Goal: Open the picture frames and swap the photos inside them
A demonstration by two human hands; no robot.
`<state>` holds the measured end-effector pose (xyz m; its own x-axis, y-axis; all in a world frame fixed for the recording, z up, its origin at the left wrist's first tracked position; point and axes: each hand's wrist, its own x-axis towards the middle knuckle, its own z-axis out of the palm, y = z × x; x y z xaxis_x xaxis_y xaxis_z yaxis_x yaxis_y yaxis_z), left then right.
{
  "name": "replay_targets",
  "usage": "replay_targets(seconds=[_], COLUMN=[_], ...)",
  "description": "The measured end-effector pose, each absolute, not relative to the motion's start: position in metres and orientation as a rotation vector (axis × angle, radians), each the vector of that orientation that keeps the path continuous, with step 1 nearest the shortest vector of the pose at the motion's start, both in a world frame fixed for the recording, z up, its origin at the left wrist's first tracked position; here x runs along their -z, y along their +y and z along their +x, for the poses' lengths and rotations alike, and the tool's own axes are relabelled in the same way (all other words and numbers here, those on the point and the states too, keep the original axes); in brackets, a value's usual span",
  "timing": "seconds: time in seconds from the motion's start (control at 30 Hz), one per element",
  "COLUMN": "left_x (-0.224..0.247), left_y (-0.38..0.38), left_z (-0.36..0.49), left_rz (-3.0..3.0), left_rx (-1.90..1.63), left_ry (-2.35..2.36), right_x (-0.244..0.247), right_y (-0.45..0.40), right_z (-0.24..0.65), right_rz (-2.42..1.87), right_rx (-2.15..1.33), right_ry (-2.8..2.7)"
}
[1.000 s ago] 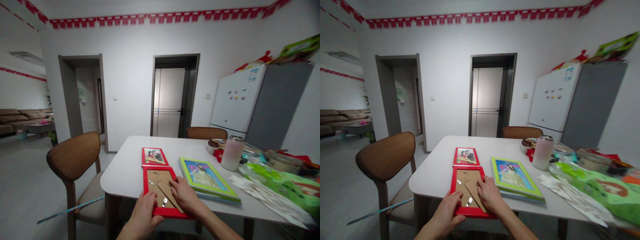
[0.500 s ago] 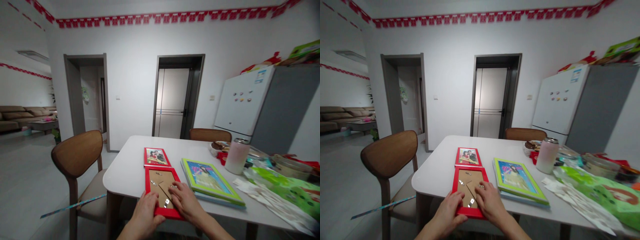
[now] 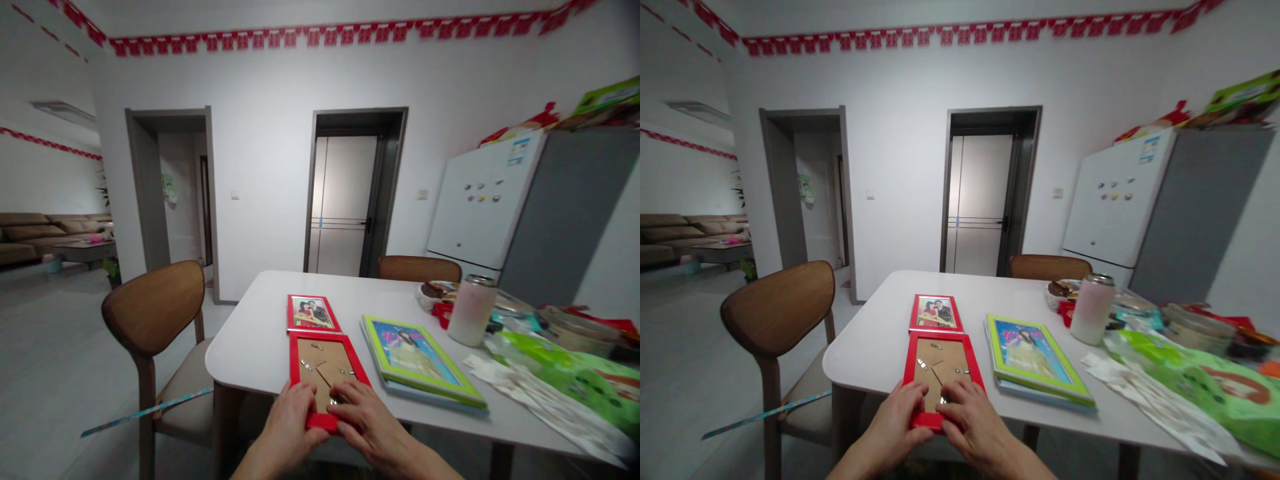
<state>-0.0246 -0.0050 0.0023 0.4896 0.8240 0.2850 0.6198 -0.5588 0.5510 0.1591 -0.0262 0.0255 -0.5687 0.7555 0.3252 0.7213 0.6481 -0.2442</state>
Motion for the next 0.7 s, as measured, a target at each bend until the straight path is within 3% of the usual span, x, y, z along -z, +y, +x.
replay_targets(seconds=[0.4,0.7], left_x=[-0.007,-0.009], left_y=[-0.008,-0.009], left_z=[-0.030,-0.031], left_rz=[2.313,2.321], left_rx=[-0.727,-0.755], left_ry=[1.198,1.174], right_x=[-0.011,0.000], right_y=[0.047,0.054], right_z=[0.126,0.126], right_rz=[-1.402,-1.427], right_rx=[-0.139,-0.204], right_ry=[-2.330,-2.288])
